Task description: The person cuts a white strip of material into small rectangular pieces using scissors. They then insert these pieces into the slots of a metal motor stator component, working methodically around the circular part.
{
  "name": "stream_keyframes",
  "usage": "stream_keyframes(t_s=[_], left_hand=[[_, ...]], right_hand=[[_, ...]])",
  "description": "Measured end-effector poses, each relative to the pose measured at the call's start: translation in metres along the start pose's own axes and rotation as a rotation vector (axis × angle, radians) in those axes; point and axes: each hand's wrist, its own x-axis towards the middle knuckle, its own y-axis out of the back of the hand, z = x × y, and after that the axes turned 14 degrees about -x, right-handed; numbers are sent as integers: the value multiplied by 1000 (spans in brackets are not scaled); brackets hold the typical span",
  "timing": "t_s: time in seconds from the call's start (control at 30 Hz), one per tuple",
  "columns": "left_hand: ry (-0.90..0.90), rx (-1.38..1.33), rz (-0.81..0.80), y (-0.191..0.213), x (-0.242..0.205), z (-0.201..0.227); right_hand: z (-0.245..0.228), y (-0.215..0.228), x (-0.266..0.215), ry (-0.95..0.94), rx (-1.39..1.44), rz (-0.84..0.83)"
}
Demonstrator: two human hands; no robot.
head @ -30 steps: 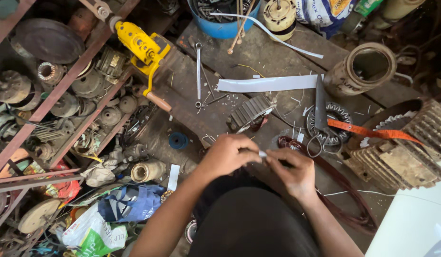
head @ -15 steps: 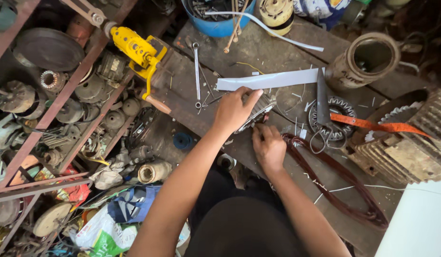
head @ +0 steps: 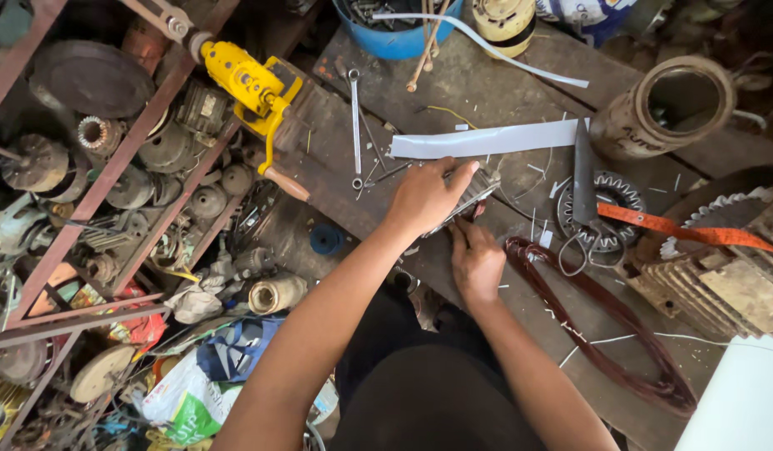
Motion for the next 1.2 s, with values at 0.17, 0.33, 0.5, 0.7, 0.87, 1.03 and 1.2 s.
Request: stream_keyframes(t_s=[0.17,0.33,0.5,0.7,0.87,1.03,1.2], left_hand=[[24,41,0,2,2,2],[37,-40,-39,1,4,-5],[55,36,-10,-3,2,-9],[80,13,-18,0,3,-4],[-54,41,65,-1,-2,-2],[-38,99,15,7,3,-2],[-39,0,-54,16,19,-11]], right_hand=[[14,26,10,156,31,-82],[31,33,16,352,-26,-127],[21,17,13,217,36,-116],[10,38,23,271,-220,-169],[17,36,33,325,-370,-255],[19,28,24,271,-99,-149],[28,13,17,232,73,-104]])
